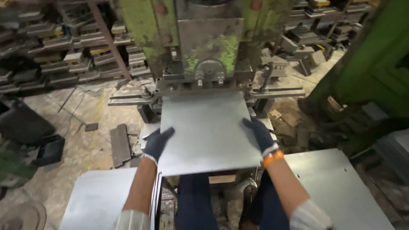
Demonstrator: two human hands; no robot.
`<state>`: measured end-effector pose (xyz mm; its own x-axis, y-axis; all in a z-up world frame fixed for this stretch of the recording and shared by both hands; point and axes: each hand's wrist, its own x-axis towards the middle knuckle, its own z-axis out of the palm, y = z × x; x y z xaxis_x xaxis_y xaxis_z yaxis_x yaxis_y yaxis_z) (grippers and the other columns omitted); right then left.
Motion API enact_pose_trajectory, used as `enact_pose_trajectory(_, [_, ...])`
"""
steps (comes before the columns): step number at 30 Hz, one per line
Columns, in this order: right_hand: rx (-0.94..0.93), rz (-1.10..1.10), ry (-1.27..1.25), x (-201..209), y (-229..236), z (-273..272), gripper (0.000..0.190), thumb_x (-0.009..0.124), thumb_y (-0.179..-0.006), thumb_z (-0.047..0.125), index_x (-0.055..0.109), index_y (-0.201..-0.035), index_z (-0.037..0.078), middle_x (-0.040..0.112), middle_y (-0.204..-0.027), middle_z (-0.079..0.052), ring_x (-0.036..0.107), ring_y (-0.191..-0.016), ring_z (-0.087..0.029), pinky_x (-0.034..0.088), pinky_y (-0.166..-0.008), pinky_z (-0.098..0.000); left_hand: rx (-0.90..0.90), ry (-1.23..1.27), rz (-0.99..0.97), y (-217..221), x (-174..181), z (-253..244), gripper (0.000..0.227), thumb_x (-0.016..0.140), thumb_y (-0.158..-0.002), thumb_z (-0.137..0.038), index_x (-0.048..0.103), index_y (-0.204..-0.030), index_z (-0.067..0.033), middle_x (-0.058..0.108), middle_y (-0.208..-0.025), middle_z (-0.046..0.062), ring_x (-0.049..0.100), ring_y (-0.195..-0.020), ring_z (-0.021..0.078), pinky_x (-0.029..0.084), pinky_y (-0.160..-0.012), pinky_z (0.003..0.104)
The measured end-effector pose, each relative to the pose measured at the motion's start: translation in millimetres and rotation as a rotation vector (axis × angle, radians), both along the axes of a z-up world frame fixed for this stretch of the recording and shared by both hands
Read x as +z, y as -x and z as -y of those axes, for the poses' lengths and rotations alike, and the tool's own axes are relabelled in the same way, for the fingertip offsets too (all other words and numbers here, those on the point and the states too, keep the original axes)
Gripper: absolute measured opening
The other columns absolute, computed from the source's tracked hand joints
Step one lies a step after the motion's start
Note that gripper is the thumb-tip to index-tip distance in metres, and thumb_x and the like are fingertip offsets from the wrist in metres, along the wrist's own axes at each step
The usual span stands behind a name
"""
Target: Feeding metal sheets into an industrial stamping machine to punch patterns or holes.
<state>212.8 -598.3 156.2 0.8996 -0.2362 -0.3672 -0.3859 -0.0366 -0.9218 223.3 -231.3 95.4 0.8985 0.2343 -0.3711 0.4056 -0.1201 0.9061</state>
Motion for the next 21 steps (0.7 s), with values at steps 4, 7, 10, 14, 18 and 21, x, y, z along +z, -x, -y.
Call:
enact_pose_trajectory(4, [-0.052, 0.086, -0.039, 16, -31, -3, 0.069, 0.092, -0.067, 0.039, 0.07, -0.13, 0.025, 0.07, -0.128, -0.007, 0.066, -0.117, -0.022, 0.05, -0.102, -0.0374, 0.023, 0.01, 0.02, -18, 34, 9, 0.075, 0.091, -0.078, -0.048, 0.064, -0.137, -0.0105, 0.064, -0.139, 0.011, 0.053, -0.137, 0.0291, 0.027, -0.12, 0.051])
enact_pose_trajectory(7, [-0.026, 0.089, -0.087, 3, -39, 4, 0.067, 0.091, -0.071, 0.034, 0.068, -0.133, 0.022, 0.071, -0.124, -0.007, 0.068, -0.112, -0.02, 0.051, -0.1, -0.0354, 0.039, 0.006, 0.007, -4, 47, 13, 0.074, 0.09, -0.079, -0.046, 0.063, -0.137, -0.009, 0.065, -0.135, 0.014, 0.056, -0.133, 0.0304, 0.035, -0.118, 0.048])
enact_pose_trajectory(10, [-0.018, 0.095, -0.199, 10, -32, 5, 0.067, 0.09, -0.075, 0.028, 0.065, -0.136, 0.02, 0.072, -0.12, -0.007, 0.07, -0.104, -0.02, 0.055, -0.092, -0.0334, 0.022, -0.012, -0.001, 4, 43, 16, 0.073, 0.089, -0.078, -0.049, 0.064, -0.135, -0.0116, 0.066, -0.134, 0.013, 0.057, -0.132, 0.0288, 0.037, -0.117, 0.046])
enact_pose_trajectory(14, [0.005, 0.12, -0.271, -21, -66, 18, 0.052, 0.092, -0.074, 0.024, 0.073, -0.122, 0.021, 0.076, -0.106, -0.006, 0.075, -0.092, -0.019, 0.061, -0.082, -0.0339, 0.093, 0.074, 0.065, 4, 58, 16, 0.068, 0.087, -0.082, -0.036, 0.062, -0.135, -0.0019, 0.065, -0.133, 0.023, 0.056, -0.132, 0.0371, 0.037, -0.116, 0.047])
enact_pose_trajectory(18, [-0.011, 0.145, -0.252, -20, -63, 17, 0.047, 0.092, -0.076, 0.025, 0.074, -0.118, 0.018, 0.077, -0.1, -0.006, 0.076, -0.088, -0.019, 0.061, -0.08, -0.0336, 0.057, 0.026, 0.013, 6, 60, 20, 0.084, 0.09, -0.077, -0.045, 0.057, -0.142, -0.0049, 0.061, -0.139, 0.021, 0.053, -0.134, 0.0327, 0.035, -0.119, 0.049])
enact_pose_trajectory(21, [0.002, 0.162, -0.209, -20, -58, 14, 0.046, 0.089, -0.08, 0.024, 0.073, -0.121, 0.016, 0.075, -0.104, -0.004, 0.073, -0.093, -0.016, 0.059, -0.086, -0.033, 0.073, 0.096, 0.073, 4, 49, 15, 0.07, 0.088, -0.081, -0.041, 0.062, -0.137, -0.0069, 0.064, -0.134, 0.02, 0.056, -0.131, 0.0349, 0.04, -0.115, 0.049])
